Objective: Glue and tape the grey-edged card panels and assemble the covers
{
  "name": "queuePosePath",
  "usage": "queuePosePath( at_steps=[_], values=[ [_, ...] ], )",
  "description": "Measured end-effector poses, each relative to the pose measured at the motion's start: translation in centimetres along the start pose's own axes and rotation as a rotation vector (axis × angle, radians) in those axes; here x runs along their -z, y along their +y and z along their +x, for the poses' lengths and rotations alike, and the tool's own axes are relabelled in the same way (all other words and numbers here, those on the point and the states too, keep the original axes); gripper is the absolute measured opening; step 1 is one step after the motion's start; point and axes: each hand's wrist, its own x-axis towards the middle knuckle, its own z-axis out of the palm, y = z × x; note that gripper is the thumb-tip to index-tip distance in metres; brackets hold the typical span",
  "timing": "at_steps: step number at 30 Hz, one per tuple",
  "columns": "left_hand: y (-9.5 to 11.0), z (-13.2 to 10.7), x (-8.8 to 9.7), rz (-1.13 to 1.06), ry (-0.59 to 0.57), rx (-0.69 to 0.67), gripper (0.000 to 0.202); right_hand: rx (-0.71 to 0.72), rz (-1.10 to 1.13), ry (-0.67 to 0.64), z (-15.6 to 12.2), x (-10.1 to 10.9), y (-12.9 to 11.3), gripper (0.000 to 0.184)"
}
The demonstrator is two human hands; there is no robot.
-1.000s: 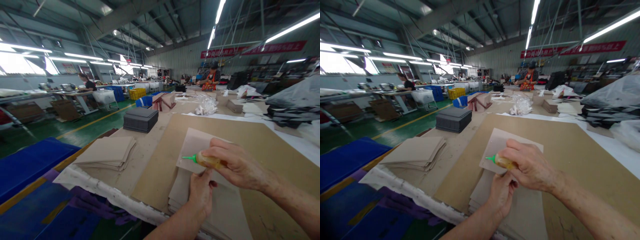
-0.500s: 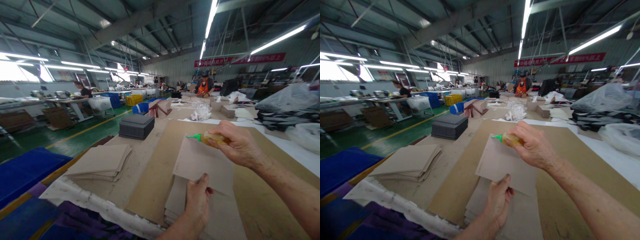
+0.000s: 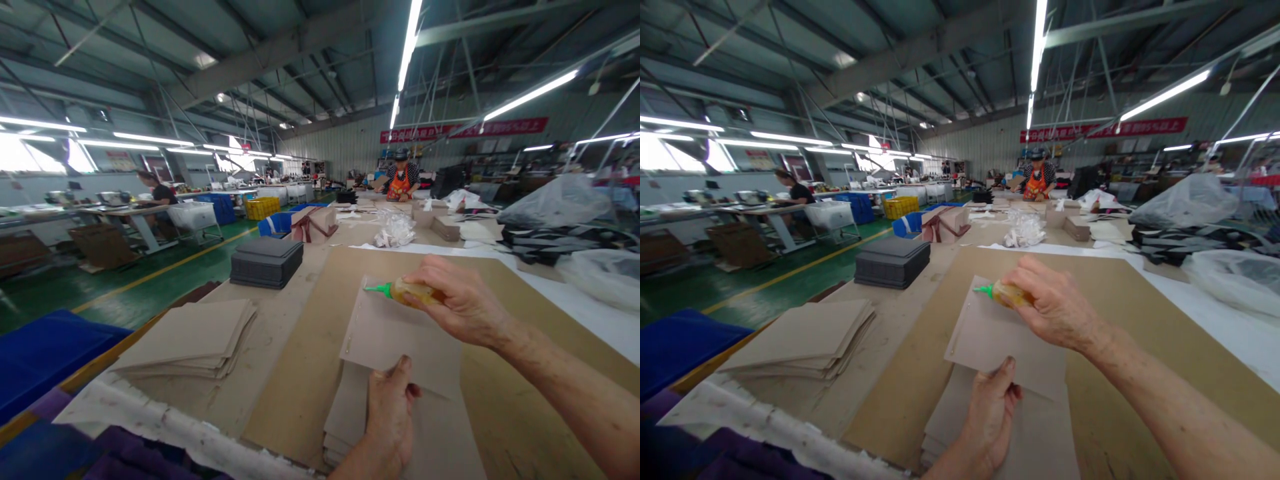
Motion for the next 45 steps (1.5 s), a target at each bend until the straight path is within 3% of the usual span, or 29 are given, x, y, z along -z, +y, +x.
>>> queuePosePath(
  at_steps=[5, 13, 22, 31, 45],
  values=[
    [0.3, -0.1, -0.1, 0.007, -0.002, 0.023, 0.043, -0.041, 0.015, 0.071, 0.0, 0.4, 0.4, 0.010],
    [0.1, 0.2, 0.4, 0.013, -0.017, 0.024, 0.040, -0.086, 0.002, 0.017, -1.3, 1.2, 1.8, 0.011],
    [0.4, 0.2, 0.3, 0.033, 0.001, 0.022, 0.035, -0.086, -0.049, 0.004, -1.9, 2.3, 1.6, 0.006],
    [0.7, 0.1, 0.1, 0.019, 0.034, 0.025, 0.035, -0.158, -0.061, -0.014, -2.9, 3.5, 1.8, 0.012],
    [1.0, 0.2, 0.1, -0.051, 0.061, 0.027, 0.033, -0.386, -0.047, -0.047, -7.8, 6.1, 3.8, 0.023]
  ],
)
